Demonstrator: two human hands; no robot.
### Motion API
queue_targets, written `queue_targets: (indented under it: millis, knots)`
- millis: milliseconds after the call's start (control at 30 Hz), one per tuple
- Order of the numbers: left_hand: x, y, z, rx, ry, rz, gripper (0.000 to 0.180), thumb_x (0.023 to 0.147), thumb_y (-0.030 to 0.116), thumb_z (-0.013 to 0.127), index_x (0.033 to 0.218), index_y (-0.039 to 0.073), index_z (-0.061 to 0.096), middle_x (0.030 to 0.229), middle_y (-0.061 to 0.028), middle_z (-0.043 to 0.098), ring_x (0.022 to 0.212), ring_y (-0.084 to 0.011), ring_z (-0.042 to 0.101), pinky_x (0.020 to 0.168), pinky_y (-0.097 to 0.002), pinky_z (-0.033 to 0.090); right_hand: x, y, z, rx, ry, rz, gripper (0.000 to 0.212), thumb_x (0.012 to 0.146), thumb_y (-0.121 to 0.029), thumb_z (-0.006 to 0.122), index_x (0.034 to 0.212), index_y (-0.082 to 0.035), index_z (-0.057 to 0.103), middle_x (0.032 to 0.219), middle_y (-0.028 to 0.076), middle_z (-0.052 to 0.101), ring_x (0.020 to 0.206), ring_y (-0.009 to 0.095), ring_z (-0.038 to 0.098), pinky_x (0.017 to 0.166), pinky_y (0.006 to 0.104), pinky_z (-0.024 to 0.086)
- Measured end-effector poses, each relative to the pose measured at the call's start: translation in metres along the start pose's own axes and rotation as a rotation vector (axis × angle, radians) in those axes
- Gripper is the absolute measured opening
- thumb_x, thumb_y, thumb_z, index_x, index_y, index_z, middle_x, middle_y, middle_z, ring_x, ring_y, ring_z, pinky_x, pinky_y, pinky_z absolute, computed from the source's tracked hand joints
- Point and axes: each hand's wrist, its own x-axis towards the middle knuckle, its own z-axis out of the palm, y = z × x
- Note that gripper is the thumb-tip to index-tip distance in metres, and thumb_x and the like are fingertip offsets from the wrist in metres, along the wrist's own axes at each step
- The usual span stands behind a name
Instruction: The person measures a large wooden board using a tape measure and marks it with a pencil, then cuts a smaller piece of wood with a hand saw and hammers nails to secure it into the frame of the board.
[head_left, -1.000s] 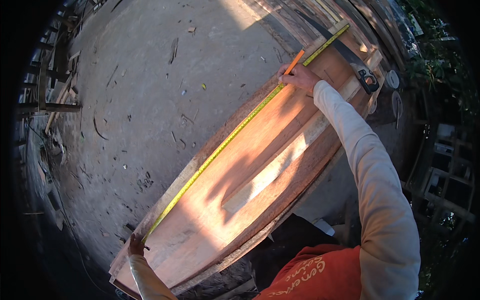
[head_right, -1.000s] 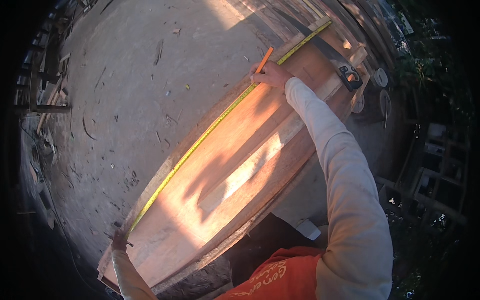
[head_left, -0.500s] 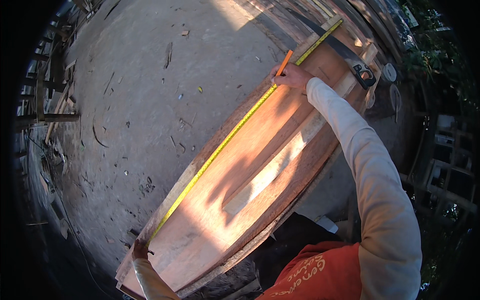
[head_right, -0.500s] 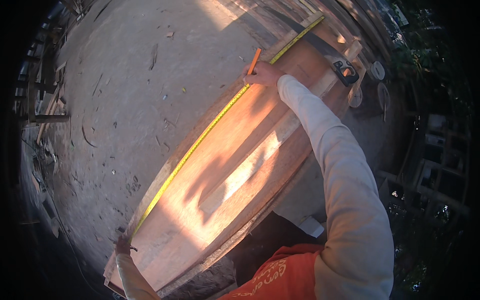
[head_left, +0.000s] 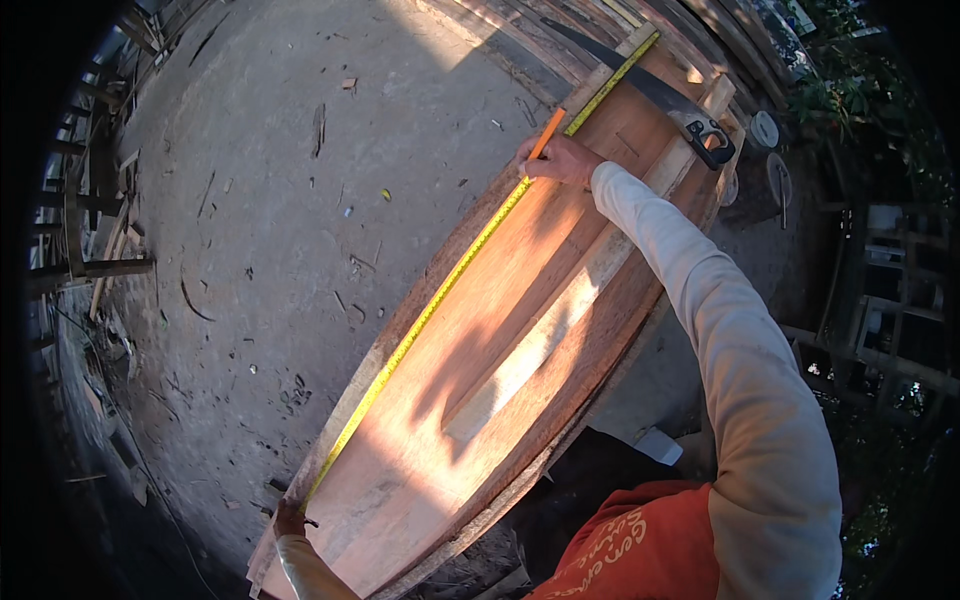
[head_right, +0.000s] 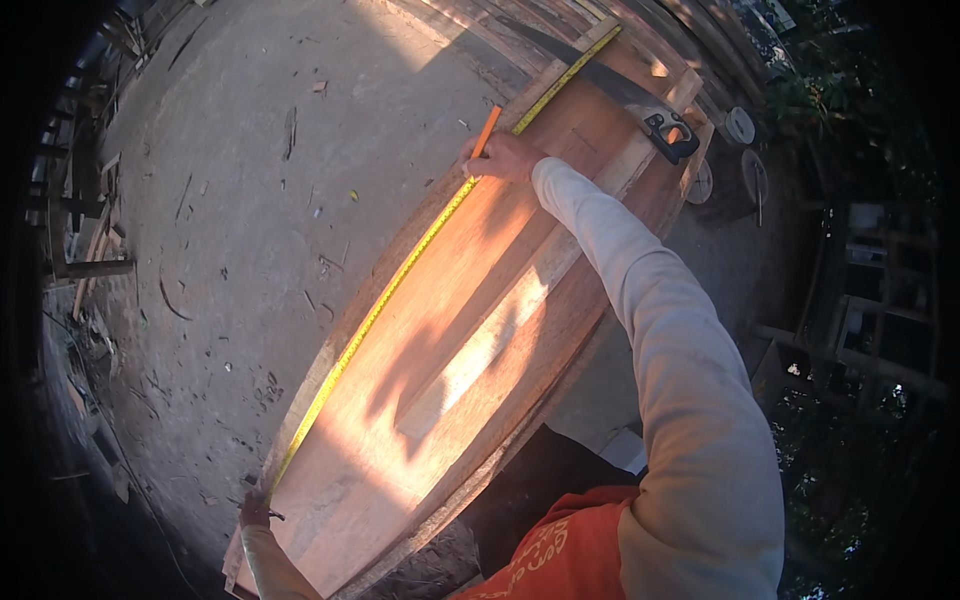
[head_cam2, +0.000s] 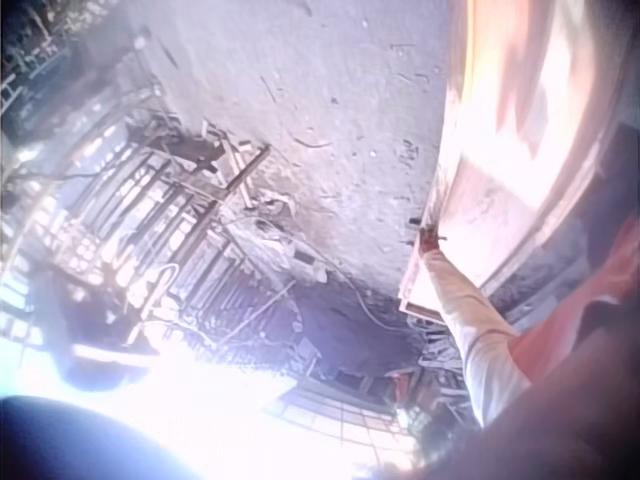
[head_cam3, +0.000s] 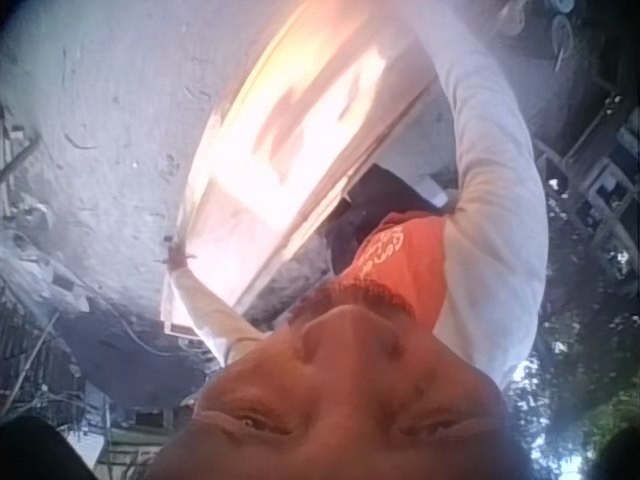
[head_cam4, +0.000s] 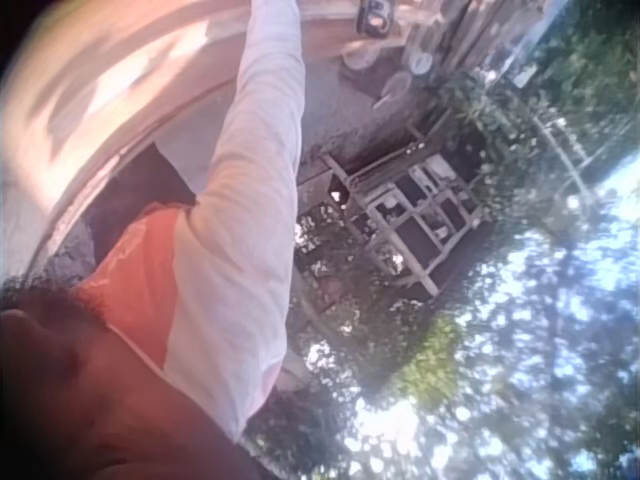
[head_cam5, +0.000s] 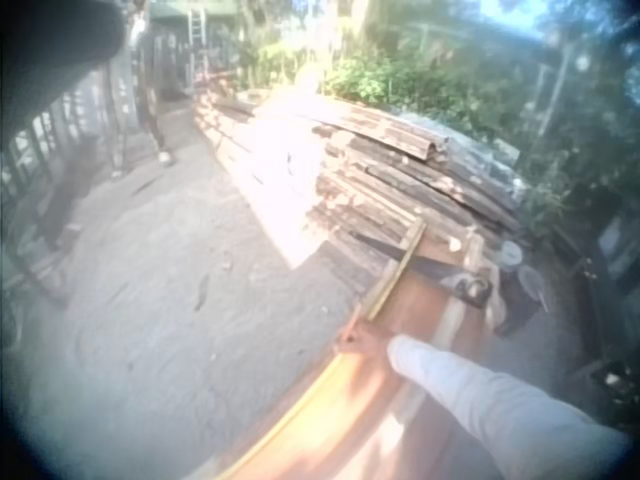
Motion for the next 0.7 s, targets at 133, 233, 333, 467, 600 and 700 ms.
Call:
queue_targets:
  millis: [133,233,333,467,600,700]
  knots:
    - [-0.003,-0.005,-0.006,-0.074,0.032,-0.025,0.045,0.076,0.017,0.066,0.120,0.012,0.073,0.140,-0.0147,0.060,0.114,-0.0325,0.067,0.095,-0.0398,0.055,-0.001,-0.007,0.002,-0.015,-0.011,-0.003,0.025,0.088,-0.030,0.067,0.099,-0.007,0.071,0.089,0.006,0.071,0.088,0.017,0.066,0.084,0.0332,0.050]
    - [-0.005,-0.004,-0.011,-0.058,0.048,0.024,0.045,0.075,0.016,0.067,0.119,0.011,0.073,0.140,-0.0140,0.061,0.114,-0.0317,0.068,0.096,-0.0396,0.055,-0.004,-0.009,0.006,0.029,0.027,-0.008,0.026,0.088,-0.030,0.068,0.099,-0.007,0.070,0.089,0.006,0.071,0.088,0.017,0.065,0.084,0.0334,0.049]
    - [-0.004,0.008,-0.011,-0.068,-0.012,-0.075,0.044,0.074,0.016,0.068,0.118,0.011,0.074,0.142,-0.0130,0.060,0.115,-0.0318,0.067,0.097,-0.0401,0.054,-0.009,-0.008,0.003,0.009,0.016,0.023,0.025,0.090,-0.029,0.068,0.101,-0.007,0.069,0.090,0.004,0.068,0.089,0.015,0.064,0.084,0.0318,0.049]
    - [-0.009,0.014,-0.013,-0.068,0.018,-0.041,0.043,0.074,0.016,0.069,0.116,0.011,0.075,0.143,-0.0127,0.059,0.115,-0.0323,0.067,0.099,-0.0400,0.053,-0.014,-0.007,0.005,0.032,0.065,0.006,0.022,0.093,-0.028,0.068,0.101,-0.007,0.068,0.093,0.002,0.066,0.089,0.014,0.063,0.085,0.0303,0.049]
    - [-0.010,-0.002,-0.016,-0.102,0.029,-0.041,0.041,0.075,0.019,0.070,0.115,0.012,0.076,0.144,-0.0141,0.058,0.122,-0.0327,0.063,0.104,-0.0397,0.050,-0.007,-0.009,0.001,-0.091,-0.006,-0.061,0.026,0.088,-0.028,0.068,0.104,-0.007,0.071,0.096,0.008,0.072,0.092,0.020,0.066,0.088,0.0344,0.050]
    - [-0.006,-0.002,-0.010,-0.135,0.014,-0.038,0.042,0.075,0.021,0.070,0.116,0.014,0.075,0.145,-0.0149,0.057,0.126,-0.0329,0.061,0.106,-0.0395,0.049,-0.007,0.001,0.004,-0.082,-0.044,-0.030,0.026,0.089,-0.027,0.069,0.105,-0.007,0.071,0.099,0.007,0.072,0.095,0.018,0.067,0.089,0.0329,0.050]
